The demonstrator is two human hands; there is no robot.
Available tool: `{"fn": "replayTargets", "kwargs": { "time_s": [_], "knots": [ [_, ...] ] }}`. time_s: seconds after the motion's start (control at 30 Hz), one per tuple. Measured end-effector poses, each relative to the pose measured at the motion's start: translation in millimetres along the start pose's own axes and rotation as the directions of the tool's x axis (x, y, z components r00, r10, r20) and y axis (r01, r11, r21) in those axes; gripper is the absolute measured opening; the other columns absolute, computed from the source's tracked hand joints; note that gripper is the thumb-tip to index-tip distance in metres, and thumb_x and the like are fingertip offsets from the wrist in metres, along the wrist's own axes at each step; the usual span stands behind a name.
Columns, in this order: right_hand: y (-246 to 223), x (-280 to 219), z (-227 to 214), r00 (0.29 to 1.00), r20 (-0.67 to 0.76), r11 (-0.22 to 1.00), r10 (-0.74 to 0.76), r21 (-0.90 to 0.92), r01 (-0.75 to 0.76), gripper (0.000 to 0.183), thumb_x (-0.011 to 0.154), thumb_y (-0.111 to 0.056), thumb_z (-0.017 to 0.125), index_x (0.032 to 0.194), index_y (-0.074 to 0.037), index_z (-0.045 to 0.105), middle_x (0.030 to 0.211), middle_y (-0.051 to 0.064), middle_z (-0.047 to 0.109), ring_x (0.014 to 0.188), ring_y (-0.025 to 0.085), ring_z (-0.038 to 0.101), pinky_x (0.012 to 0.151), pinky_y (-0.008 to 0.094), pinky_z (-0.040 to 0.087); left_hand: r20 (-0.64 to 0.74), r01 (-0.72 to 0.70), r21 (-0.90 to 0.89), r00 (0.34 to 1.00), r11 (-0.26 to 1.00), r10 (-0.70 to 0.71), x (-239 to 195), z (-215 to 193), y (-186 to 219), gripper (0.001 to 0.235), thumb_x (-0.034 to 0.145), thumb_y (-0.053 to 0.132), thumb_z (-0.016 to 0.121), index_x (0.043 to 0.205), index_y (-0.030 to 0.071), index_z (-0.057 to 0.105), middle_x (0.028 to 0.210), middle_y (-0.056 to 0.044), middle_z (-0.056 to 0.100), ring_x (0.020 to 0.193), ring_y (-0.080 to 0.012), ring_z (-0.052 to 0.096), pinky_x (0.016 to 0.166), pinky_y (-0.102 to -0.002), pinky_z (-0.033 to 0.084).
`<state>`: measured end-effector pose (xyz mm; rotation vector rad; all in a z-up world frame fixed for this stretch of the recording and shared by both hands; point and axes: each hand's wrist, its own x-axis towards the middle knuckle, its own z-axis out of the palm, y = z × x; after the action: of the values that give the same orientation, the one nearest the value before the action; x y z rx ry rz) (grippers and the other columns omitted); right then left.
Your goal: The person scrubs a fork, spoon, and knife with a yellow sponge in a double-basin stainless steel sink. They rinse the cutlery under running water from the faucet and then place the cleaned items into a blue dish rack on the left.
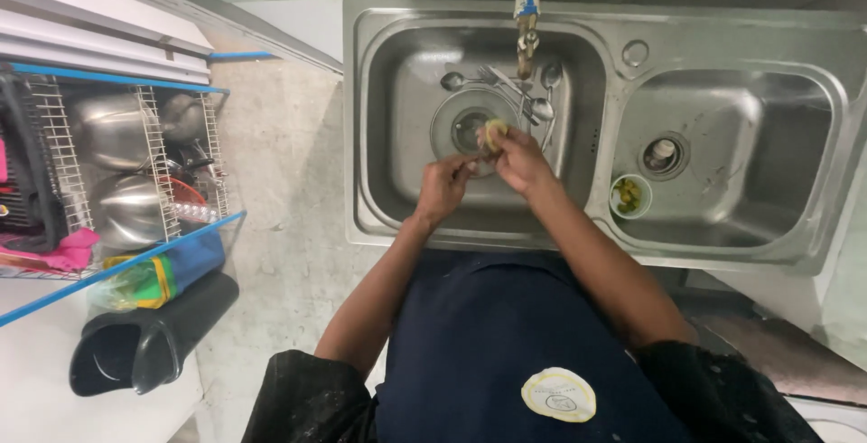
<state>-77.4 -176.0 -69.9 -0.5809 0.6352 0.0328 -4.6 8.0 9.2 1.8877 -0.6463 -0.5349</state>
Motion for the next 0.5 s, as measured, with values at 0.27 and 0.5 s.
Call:
{"fn": "replayTargets", "kwargs": {
  "time_s": [0.27,0.5],
  "knots": [
    [-22,17,3,0.995,-0.028,0.986,-0.092,0.138,0.095,0.017,0.101,-0.015,0.070,0.115,-0.006,0.068,0.107,0.008,0.071,0.097,0.019,0.069,0.084,0.035,0.057,0.015,0.077,-0.073,0.997,0.994,-0.076,-4,-27,13,0.016,0.096,0.011,0.070,0.108,0.002,0.076,0.088,-0.013,0.078,0.074,-0.0197,0.072,0.067,-0.033,0.055],
    [-8,-40,43,0.999,0.010,0.990,-0.048,-0.129,0.049,0.039,0.090,0.002,0.069,0.127,-0.008,0.067,0.112,0.007,0.070,0.100,0.019,0.070,0.087,0.032,0.059,-0.223,0.084,-0.075,0.970,0.994,-0.099,5,-8,23,0.019,0.094,0.010,0.071,0.111,0.003,0.077,0.088,-0.017,0.073,0.069,-0.0229,0.068,0.063,-0.035,0.054]
  ]
}}
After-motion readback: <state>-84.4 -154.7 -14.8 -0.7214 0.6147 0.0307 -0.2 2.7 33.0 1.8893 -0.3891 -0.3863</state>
